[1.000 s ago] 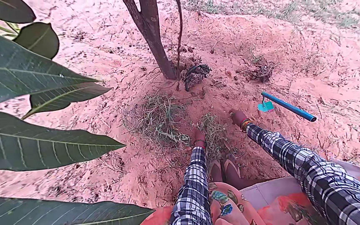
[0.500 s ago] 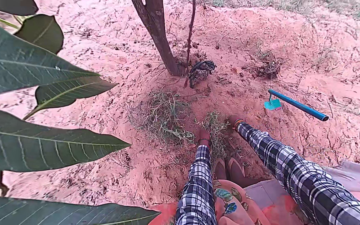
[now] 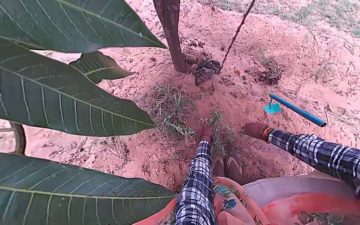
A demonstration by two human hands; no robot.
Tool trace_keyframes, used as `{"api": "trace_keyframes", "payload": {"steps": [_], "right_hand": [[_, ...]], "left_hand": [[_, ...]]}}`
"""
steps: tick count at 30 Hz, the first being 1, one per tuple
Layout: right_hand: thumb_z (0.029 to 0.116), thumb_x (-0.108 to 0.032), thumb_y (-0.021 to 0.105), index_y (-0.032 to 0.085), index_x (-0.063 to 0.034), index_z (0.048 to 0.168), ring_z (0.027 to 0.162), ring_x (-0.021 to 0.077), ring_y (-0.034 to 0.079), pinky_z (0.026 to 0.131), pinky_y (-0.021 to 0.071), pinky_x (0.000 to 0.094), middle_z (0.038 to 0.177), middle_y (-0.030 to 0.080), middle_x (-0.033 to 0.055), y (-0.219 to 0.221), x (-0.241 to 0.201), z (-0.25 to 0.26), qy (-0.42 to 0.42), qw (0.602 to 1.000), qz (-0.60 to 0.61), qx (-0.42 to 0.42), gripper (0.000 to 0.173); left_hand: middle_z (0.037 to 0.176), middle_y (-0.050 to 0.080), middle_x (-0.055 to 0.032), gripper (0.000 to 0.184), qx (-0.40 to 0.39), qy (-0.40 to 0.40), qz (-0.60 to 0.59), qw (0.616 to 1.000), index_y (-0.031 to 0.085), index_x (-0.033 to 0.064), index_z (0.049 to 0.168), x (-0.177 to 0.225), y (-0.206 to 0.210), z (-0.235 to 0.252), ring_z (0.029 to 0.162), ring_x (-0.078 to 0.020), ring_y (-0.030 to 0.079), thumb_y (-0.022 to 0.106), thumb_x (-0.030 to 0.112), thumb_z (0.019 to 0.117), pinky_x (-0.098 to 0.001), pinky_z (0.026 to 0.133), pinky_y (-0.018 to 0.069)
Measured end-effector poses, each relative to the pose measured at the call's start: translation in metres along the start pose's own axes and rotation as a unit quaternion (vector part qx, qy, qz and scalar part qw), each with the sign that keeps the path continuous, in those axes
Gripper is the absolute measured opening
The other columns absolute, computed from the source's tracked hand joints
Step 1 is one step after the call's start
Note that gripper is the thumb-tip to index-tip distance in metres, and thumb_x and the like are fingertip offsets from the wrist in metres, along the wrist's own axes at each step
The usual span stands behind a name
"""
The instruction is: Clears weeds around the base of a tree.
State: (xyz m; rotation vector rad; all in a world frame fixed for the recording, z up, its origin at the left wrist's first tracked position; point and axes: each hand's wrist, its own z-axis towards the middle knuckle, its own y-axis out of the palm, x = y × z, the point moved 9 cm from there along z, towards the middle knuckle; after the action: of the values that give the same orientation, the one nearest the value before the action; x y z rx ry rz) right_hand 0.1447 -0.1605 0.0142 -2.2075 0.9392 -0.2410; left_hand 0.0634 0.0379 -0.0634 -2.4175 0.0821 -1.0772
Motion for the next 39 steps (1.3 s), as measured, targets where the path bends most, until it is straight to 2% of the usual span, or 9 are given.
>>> {"api": "trace_keyframes", "payload": {"steps": [7,12,15,20,23,26,29,34,39], "right_hand": [[0.1110,-0.028,0.049,0.060,0.0027,0.130,0.083,0.0198,0.066,0.083,0.0543,0.0394,0.105,0.067,0.0167,-0.017,0.039,-0.060,0.071,0.942,0.312,0.104,0.038],[0.0905,-0.026,0.082,0.028,-0.0044,0.158,0.123,0.0352,0.062,0.097,0.0568,0.0493,0.148,0.049,0.0264,0.014,0.029,-0.034,0.030,0.881,0.455,0.126,0.089],[0.0842,-0.017,0.087,0.012,-0.0098,0.162,0.120,0.0383,0.063,0.089,0.0599,0.0527,0.148,0.046,0.0275,0.022,0.019,-0.028,0.053,0.842,0.517,0.147,0.108],[0.0860,-0.006,0.078,0.018,-0.0072,0.160,0.111,0.0320,0.066,0.086,0.0586,0.0498,0.137,0.055,0.0251,0.023,0.037,-0.032,0.086,0.815,0.542,0.186,0.095],[0.0849,-0.010,0.081,0.041,0.0026,0.149,0.116,0.0300,0.065,0.098,0.0543,0.0478,0.131,0.062,0.0252,0.008,0.062,-0.034,0.093,0.846,0.470,0.235,0.076],[0.0958,-0.009,0.069,0.036,0.0091,0.151,0.134,0.0428,0.053,0.112,0.0421,0.0560,0.143,0.052,0.0348,-0.008,0.086,-0.040,0.129,0.886,0.374,0.242,0.067],[0.0912,-0.007,0.076,0.040,0.0080,0.150,0.128,0.0470,0.057,0.109,0.0433,0.0618,0.137,0.056,0.0356,-0.021,0.104,-0.040,0.124,0.879,0.354,0.295,0.071],[0.0899,-0.002,0.077,0.047,0.0080,0.144,0.123,0.0458,0.061,0.106,0.0456,0.0628,0.132,0.060,0.0340,-0.036,0.109,-0.052,0.119,0.851,0.391,0.329,0.063],[0.0890,0.000,0.076,0.046,0.0081,0.144,0.120,0.0441,0.062,0.104,0.0467,0.0605,0.130,0.061,0.0332,-0.034,0.108,-0.046,0.098,0.852,0.391,0.334,0.063]], "left_hand": [[0.145,0.053,-0.0317,0.045,-0.051,0.068,-0.006,0.996,0.048,-0.0121,0.143,0.068,0.040,-0.022,0.140,-0.0389,0.051,0.046,0.019,0.1110,-0.0495,0.118,0.0375],[0.139,0.057,-0.0301,0.055,-0.089,0.076,-0.118,0.986,0.047,-0.0078,0.146,0.094,0.072,-0.046,0.132,-0.0378,0.056,0.059,0.028,0.1054,-0.0521,0.113,0.0416],[0.140,0.055,-0.0325,0.055,-0.121,0.062,-0.126,0.983,0.048,-0.0108,0.143,0.099,0.084,-0.060,0.134,-0.0401,0.054,0.054,0.030,0.1076,-0.0533,0.114,0.0403],[0.137,0.058,-0.0284,0.054,-0.232,0.063,-0.217,0.946,0.061,-0.0111,0.129,0.115,0.117,-0.081,0.132,-0.0330,0.054,0.048,0.038,0.1091,-0.0507,0.112,0.0408],[0.150,0.051,-0.0243,0.054,-0.271,0.096,-0.259,0.922,0.048,-0.0040,0.148,0.128,0.120,-0.093,0.140,-0.0308,0.048,0.051,0.032,0.1082,-0.0502,0.116,0.0377],[0.165,0.031,-0.0218,0.072,-0.328,0.149,-0.187,0.914,0.017,0.0123,0.166,0.145,0.106,-0.100,0.149,-0.0380,0.037,0.055,0.025,0.1062,-0.0602,0.115,0.0366],[0.150,0.053,-0.0203,0.055,-0.274,0.194,-0.108,0.936,0.038,0.0091,0.159,0.150,0.063,-0.097,0.132,-0.0343,0.056,0.053,0.019,0.1073,-0.0516,0.105,0.0471],[0.129,0.066,-0.0244,0.051,-0.087,0.128,0.038,0.987,0.050,0.0103,0.151,0.096,0.003,-0.059,0.118,-0.0454,0.063,0.061,0.020,0.1020,-0.0657,0.096,0.0489],[0.148,0.052,-0.0263,0.066,-0.179,0.042,0.275,0.944,0.048,0.0073,0.153,0.053,0.053,-0.029,0.140,-0.0427,0.049,0.075,0.015,0.0924,-0.0630,0.112,0.0392]]}}
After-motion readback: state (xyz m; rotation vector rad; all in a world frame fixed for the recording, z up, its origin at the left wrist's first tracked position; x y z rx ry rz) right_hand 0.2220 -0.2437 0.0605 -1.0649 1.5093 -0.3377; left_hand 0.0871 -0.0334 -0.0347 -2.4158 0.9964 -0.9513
